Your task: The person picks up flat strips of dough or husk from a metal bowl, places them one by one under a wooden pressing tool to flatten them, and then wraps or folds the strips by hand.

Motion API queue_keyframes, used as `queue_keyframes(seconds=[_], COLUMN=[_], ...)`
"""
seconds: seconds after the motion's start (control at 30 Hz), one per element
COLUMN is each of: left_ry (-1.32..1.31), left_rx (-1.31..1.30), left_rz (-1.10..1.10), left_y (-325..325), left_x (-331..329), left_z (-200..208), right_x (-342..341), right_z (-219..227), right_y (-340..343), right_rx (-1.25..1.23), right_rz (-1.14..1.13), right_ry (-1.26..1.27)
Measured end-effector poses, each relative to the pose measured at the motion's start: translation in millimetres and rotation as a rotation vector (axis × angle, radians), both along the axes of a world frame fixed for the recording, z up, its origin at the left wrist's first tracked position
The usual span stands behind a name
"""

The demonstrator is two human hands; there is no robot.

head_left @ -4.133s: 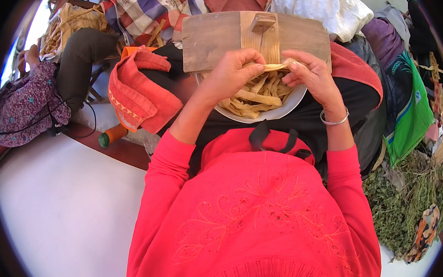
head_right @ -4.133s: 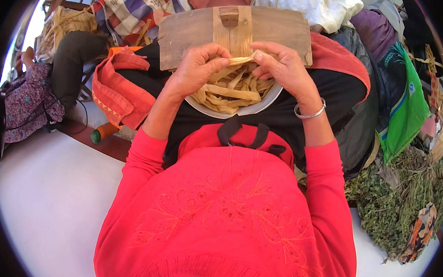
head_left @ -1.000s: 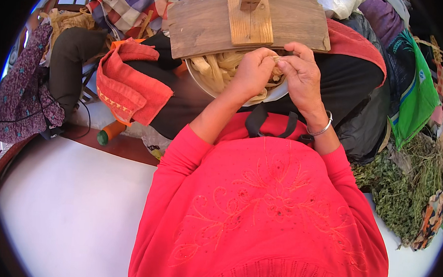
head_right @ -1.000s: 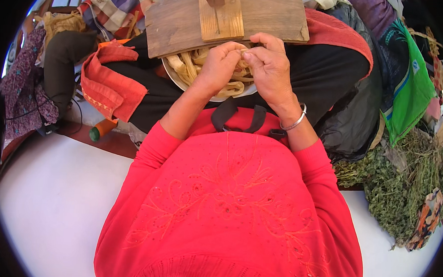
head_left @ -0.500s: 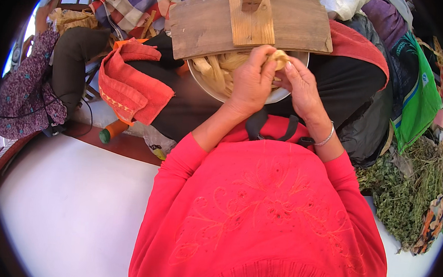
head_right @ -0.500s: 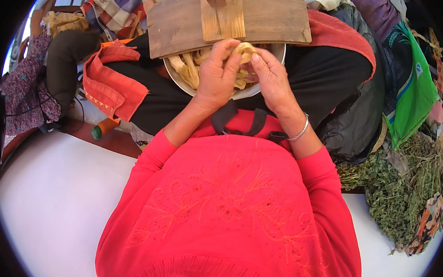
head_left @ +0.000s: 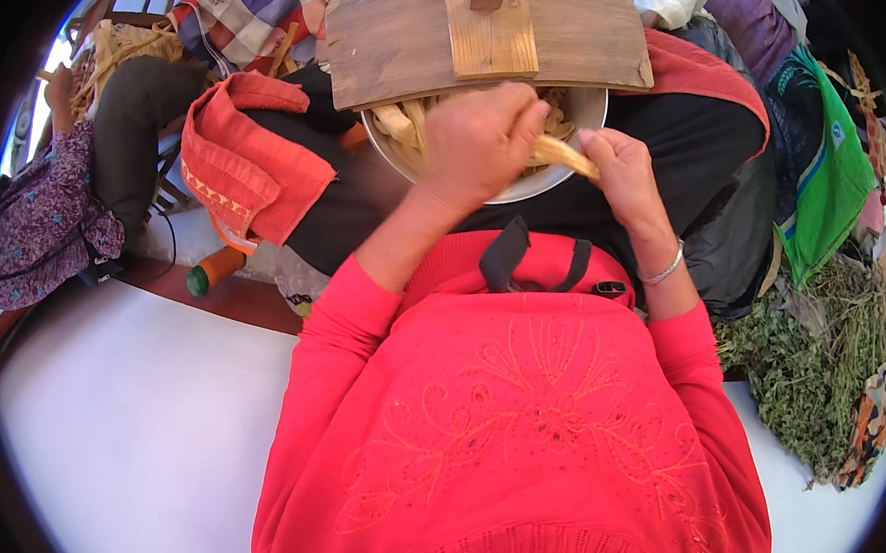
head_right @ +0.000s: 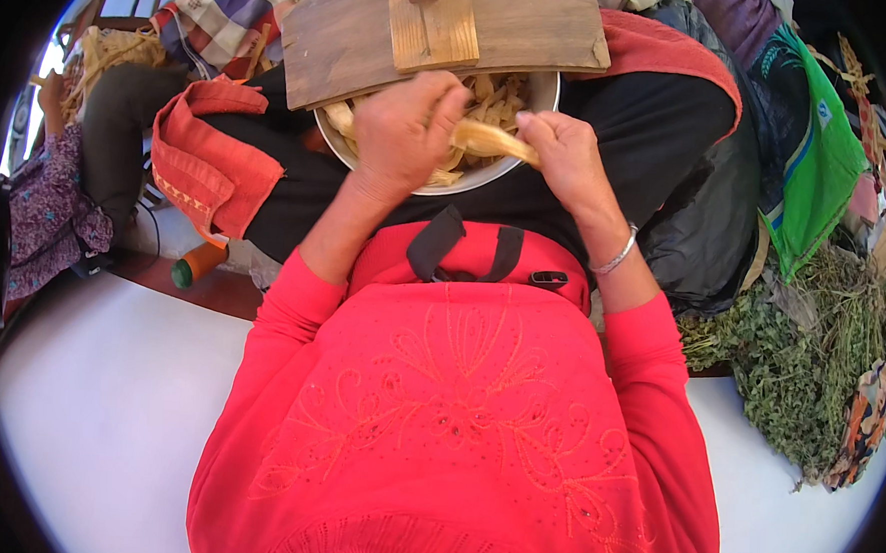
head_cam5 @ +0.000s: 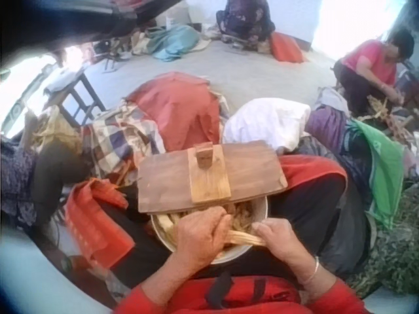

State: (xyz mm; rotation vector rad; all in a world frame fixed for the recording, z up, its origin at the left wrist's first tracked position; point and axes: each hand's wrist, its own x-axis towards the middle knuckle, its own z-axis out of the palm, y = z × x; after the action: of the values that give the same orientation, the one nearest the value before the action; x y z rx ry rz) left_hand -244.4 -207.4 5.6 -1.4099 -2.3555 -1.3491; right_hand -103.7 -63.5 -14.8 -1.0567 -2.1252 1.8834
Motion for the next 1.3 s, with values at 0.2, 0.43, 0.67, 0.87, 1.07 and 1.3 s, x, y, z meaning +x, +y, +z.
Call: queue_keyframes(seconds=[0.2, 0.43, 0.67, 0.87, 1.07, 1.3], left_ry=[-0.292, -1.345, -1.54, -0.981, -0.018, -0.317], left_rx=[-0.162, 0.233, 0.264, 0.036, -0.05, 0.031], left_rz=[0.001, -0.403, -0.448, -0.339, -0.168, -0.343], left_y=[-9, -17, 6, 8, 7, 19], left_x=[-15, 18, 20, 23, 37, 44], left_z=[-17, 22, 0, -29, -13, -17], right_x=[-9, -51, -47, -34, -1, 10], right_z=[76, 31, 30, 21, -16, -14], right_y=[-46, -31, -24, -11, -5, -3], right_rx=[-0.393, -0.142, 0.856, 1.021, 0.183, -0.834], right_rz=[0.478, 0.062, 0.038, 0.044, 0.113, -0.027], right_ry=[0.014, 0.358, 0.268, 0.312, 0.207, 0.447])
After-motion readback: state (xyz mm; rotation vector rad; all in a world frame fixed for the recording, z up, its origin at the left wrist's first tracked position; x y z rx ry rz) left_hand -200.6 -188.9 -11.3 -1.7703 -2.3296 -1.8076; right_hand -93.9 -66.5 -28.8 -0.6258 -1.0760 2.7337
